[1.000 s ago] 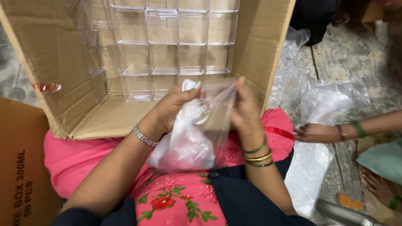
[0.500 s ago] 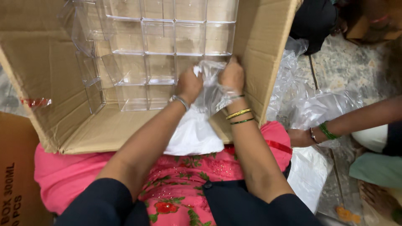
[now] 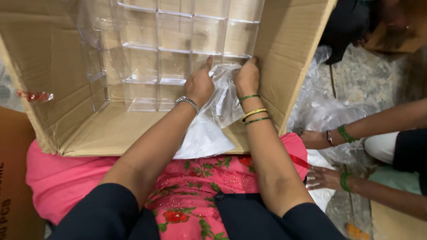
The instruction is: The person sits on the floor and packs clear plastic square boxes into plastic bags one at a time, then places the bagged boxes into a large cardboard carton in front of them. They repeatedly take a box, insert it into a bag, and set the bagged box into the carton.
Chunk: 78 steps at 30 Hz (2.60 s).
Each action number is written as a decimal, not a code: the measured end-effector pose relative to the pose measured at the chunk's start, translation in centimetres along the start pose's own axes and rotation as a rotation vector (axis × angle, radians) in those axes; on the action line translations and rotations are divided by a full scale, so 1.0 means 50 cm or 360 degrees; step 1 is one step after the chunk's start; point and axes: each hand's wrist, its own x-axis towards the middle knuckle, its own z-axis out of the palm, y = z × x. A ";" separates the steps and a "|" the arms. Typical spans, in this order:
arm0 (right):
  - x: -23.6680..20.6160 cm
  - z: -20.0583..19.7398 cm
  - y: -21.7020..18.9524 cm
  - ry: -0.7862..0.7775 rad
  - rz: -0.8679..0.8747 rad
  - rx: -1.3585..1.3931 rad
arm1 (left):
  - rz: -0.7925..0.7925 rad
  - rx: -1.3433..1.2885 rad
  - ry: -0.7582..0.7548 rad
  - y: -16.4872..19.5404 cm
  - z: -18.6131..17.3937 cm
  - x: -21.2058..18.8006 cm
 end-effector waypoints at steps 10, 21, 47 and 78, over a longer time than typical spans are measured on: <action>0.038 -0.034 -0.054 0.0433 -0.0263 0.0100 | 0.0086 0.0025 0.0162 0.031 -0.026 0.059; 0.138 0.035 -0.073 0.0349 0.0033 -0.0026 | 0.0012 0.0101 0.0071 0.010 -0.035 0.102; 0.039 0.086 -0.272 0.0265 -0.1007 -0.0016 | -0.0573 0.0082 0.0749 -0.150 -0.232 0.130; 0.013 0.218 -0.411 0.0218 -0.0918 0.0267 | 0.0179 -0.0165 0.1051 -0.334 -0.269 0.201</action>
